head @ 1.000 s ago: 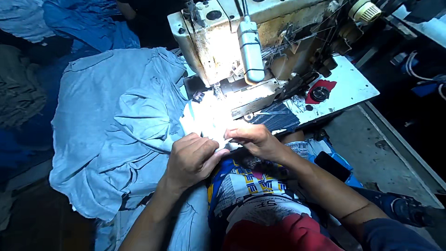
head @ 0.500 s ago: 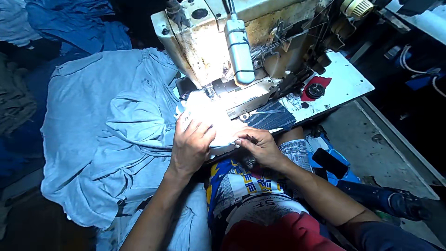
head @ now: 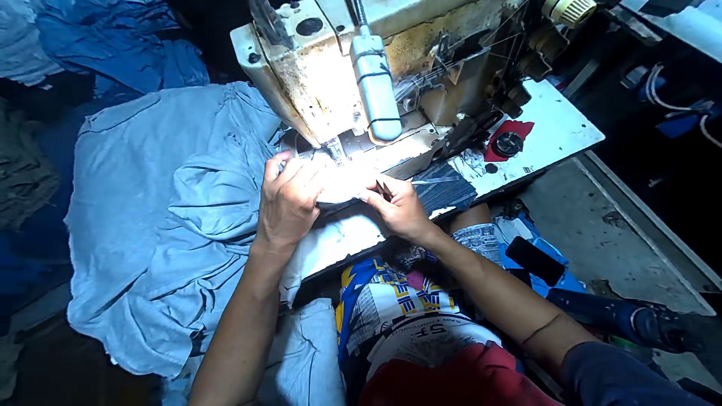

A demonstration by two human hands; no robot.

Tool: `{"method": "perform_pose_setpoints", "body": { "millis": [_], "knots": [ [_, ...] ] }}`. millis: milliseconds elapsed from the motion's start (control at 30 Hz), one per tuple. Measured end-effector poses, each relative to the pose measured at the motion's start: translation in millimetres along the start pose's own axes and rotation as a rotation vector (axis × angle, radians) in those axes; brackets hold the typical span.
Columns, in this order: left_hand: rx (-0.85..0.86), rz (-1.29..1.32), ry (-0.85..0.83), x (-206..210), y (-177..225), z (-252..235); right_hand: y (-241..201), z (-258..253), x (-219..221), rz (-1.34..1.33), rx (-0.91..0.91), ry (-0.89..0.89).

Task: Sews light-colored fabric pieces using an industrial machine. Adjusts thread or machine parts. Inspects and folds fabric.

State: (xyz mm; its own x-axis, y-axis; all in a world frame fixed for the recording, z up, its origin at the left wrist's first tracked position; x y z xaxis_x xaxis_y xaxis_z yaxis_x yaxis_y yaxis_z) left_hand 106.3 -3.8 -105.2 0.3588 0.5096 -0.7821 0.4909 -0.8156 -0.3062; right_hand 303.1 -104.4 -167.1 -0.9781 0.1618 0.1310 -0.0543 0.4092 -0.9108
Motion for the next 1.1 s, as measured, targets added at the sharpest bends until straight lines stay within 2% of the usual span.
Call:
{"method": "perform_pose_setpoints", "body": {
  "millis": [133, 233, 400, 467, 500, 567, 667, 733, 833, 867, 933, 1000, 1100],
  "knots": [
    [0.085, 0.111, -0.048, -12, -8, -5, 7, -9, 3, 0.037, -0.042, 0.003],
    [0.132, 0.135, -0.2, -25, -15, -7, 14, -11, 3, 0.053, -0.096, 0.0],
    [-0.031, -0.065, -0.461, -45, -68, 1, 19, -11, 0, 0.068, -0.121, -0.003],
    [-0.117, -0.051, -0.475, -60, -88, 6, 18, -13, -1, 0.081, -0.124, -0.024],
    [-0.133, 0.009, -0.431, -69, -91, 8, 16, -15, -2, 0.103, -0.117, -0.045],
    [-0.102, 0.203, -0.287, -87, -76, 9, 6, -17, -7, 0.171, -0.112, -0.117],
    [-0.033, 0.472, -0.168, -107, -27, 11, -21, -17, -10, 0.201, -0.107, -0.336],
    [0.003, 0.625, -0.138, -101, 2, 18, -32, -7, -11, 0.138, -0.151, -0.488],
    [-0.029, 0.735, -0.078, -75, 35, 29, -31, 20, -14, 0.118, -0.17, -0.52],
    [-0.075, 0.704, -0.029, -64, 45, 33, -27, 29, -16, 0.13, -0.166, -0.5],
    [-0.12, 0.455, 0.053, -43, 61, 37, -21, 41, -18, 0.14, -0.165, -0.446],
    [-0.089, 0.187, 0.024, -21, 69, 40, -19, 50, -18, 0.126, -0.168, -0.39],
    [-0.067, 0.015, -0.059, 2, 61, 44, -19, 60, -21, 0.114, -0.127, -0.312]
  ]
}}
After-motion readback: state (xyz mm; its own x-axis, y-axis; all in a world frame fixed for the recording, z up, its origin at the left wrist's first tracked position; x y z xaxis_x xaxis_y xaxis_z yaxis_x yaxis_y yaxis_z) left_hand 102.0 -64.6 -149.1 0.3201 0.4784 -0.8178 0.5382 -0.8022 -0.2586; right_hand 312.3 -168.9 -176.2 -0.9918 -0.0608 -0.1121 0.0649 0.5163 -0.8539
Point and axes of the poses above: each hand's wrist, its own z-axis away from the middle knuckle, its own x-axis out of the palm, y = z × x, the point moved 1 cm from there along -z, towards the middle knuckle, and after that the axes turned 12 degrees about -z, right-handed, at the moved point
